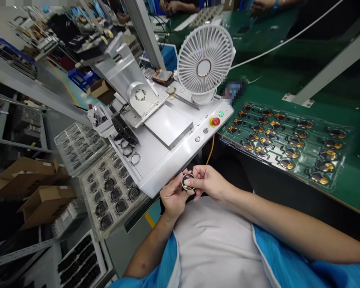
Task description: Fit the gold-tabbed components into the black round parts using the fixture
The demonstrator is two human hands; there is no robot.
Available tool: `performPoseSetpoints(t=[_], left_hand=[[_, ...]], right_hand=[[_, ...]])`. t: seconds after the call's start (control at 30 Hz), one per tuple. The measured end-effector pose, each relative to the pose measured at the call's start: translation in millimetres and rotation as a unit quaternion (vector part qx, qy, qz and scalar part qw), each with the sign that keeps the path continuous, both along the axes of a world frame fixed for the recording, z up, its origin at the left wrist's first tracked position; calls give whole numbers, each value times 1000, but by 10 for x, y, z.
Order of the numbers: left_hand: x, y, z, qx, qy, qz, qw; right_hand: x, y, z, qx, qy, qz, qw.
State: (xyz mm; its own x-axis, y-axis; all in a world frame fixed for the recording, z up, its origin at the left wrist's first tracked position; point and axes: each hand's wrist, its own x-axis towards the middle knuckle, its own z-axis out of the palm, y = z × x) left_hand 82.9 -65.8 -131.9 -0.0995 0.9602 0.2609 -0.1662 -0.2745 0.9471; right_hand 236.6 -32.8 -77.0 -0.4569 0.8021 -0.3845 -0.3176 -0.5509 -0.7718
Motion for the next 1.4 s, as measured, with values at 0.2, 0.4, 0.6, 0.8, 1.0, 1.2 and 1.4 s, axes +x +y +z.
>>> performPoseSetpoints(t=[0.2, 0.4, 0.6, 0.8, 1.0, 1.2, 1.4], left_hand=[[-91, 65, 105, -41, -59, 62, 995], [-168, 18, 280, -72, -66, -42, 994], [-161, -26, 253, -28, 22, 15, 999], [-100, -75, 243, 13, 134, 39, 990], [-51, -90, 221, 67, 196, 37, 978], [-44, -102, 223, 79, 219, 44, 972], [-31, -152, 263, 83, 227, 50, 969]], right_hand=[[-71, 587, 66, 58, -100, -16, 993], [126, 1421, 241, 84, -176, -225, 955], [205, 1177, 283, 145, -178, -215, 949], [231, 301, 240, 301, -215, -8, 929], [147, -90, 187, 244, -242, -11, 939], [152, -125, 212, 265, -222, 11, 938], [178, -123, 202, 314, -285, 3, 906]])
